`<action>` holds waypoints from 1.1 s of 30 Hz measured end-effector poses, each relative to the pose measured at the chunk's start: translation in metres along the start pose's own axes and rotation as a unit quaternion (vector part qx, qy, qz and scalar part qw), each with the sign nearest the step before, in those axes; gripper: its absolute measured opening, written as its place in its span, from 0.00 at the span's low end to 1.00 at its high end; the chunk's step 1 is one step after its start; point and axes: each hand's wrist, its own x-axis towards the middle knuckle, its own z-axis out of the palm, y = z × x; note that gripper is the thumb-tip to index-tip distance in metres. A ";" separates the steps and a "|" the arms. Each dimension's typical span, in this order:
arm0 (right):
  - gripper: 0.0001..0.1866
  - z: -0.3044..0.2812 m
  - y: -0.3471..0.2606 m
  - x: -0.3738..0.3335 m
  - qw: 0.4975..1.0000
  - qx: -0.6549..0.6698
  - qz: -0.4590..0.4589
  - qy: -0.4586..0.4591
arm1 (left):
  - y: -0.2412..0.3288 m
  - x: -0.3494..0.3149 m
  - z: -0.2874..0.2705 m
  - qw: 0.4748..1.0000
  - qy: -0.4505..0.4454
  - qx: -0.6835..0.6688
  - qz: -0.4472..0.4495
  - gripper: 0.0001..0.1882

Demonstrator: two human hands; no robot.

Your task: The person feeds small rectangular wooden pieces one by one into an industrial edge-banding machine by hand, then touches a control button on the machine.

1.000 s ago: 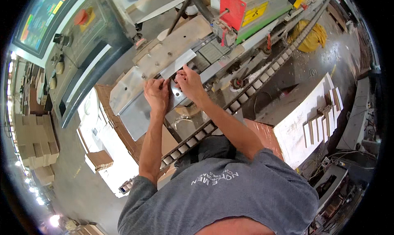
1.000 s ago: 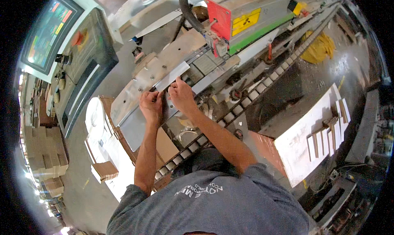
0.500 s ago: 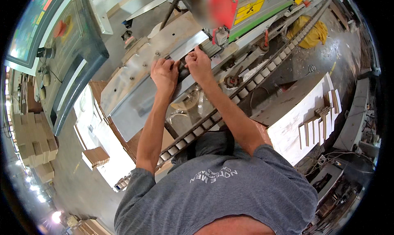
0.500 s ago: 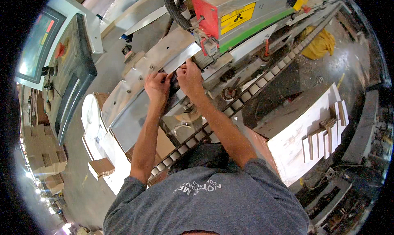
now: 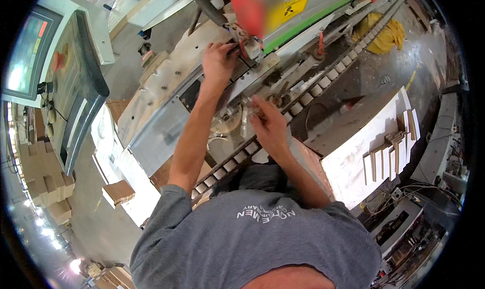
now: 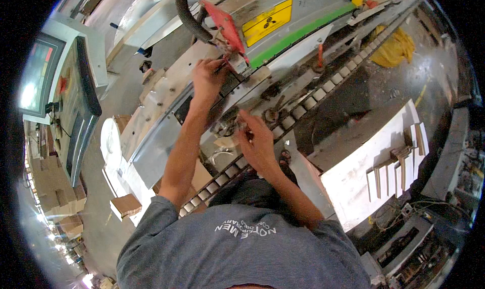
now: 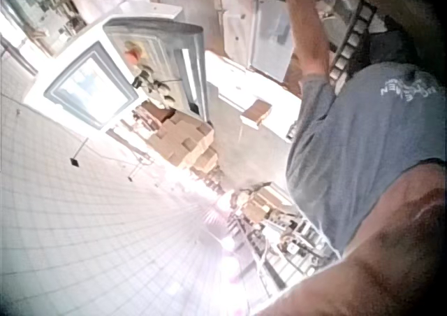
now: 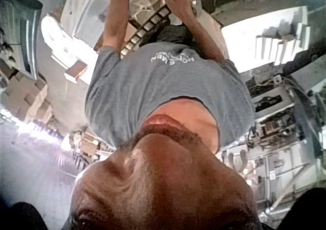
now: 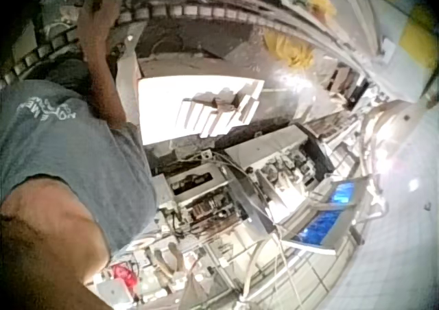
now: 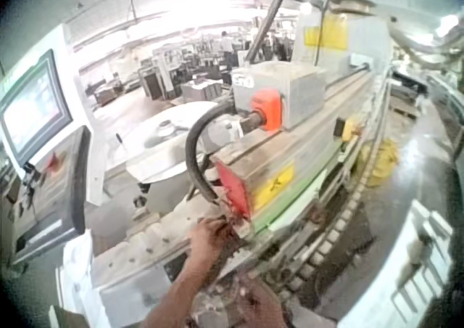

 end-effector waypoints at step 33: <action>0.29 -0.314 0.185 -0.234 0.729 -0.629 0.190 0.191 | 0.091 -0.186 -0.055 0.972 -0.026 -0.224 -0.071 0.04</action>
